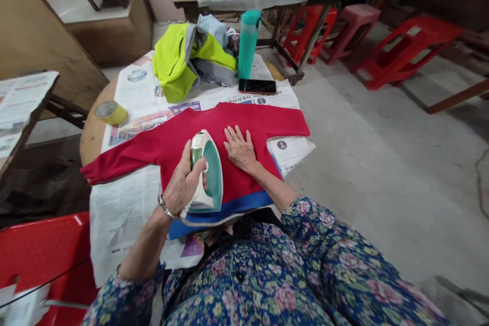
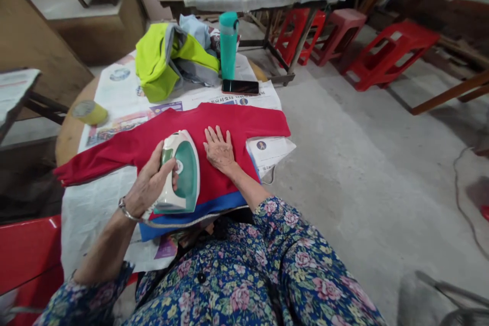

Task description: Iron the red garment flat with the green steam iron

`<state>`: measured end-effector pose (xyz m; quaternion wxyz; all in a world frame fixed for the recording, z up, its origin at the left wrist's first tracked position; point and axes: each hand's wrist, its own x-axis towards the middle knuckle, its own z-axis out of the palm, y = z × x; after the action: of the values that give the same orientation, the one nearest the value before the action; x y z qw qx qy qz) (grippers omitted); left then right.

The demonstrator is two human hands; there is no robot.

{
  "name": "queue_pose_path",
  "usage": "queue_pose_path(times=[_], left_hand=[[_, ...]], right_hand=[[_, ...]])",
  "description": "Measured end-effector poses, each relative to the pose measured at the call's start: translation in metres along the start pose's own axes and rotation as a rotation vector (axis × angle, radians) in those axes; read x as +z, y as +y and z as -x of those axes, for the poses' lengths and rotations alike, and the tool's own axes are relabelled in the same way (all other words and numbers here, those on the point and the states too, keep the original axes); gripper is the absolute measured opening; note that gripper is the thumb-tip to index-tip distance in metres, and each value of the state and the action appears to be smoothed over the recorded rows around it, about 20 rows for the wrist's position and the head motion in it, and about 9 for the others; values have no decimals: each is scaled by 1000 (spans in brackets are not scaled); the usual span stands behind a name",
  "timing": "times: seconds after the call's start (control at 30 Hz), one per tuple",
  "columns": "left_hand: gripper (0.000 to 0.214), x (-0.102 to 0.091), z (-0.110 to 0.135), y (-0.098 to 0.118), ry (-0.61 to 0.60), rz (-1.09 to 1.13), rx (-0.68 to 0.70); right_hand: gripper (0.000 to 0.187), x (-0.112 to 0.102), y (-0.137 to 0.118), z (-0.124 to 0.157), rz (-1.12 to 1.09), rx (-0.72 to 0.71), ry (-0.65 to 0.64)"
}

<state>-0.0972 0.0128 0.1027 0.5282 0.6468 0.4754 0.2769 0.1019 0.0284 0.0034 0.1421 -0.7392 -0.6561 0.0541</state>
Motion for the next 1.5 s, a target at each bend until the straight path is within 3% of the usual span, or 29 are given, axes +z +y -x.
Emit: queue_pose_path(times=[0.13,0.33,0.47,0.57,0.73,0.97,1.1,1.27,1.5], left_hand=[[70,-1,-6,0,-49,22,25],[59,7,-72,4,-129,155,71],[31,12,-103,13,-77,154,94],[26,15,-112,18,-16,128,83],[45,12,-94,13,88,86,42],[63,-23,-6,-7,155,-22,5],[60,-39,16,-9,237,-24,-45],[50,-44,-3,-9,263,10,-33],[43,-55,-72,-12,384,91,-33]], right_hand=[[58,5,3,1,-12,-8,32],[58,9,6,0,-9,-21,54],[59,7,7,0,0,-27,44],[59,7,8,0,-14,-34,54],[59,10,9,0,-37,-45,75],[57,13,9,2,-60,-44,90],[57,15,10,4,-55,-49,101],[56,19,11,5,-48,-58,131],[55,14,9,5,-46,-50,106]])
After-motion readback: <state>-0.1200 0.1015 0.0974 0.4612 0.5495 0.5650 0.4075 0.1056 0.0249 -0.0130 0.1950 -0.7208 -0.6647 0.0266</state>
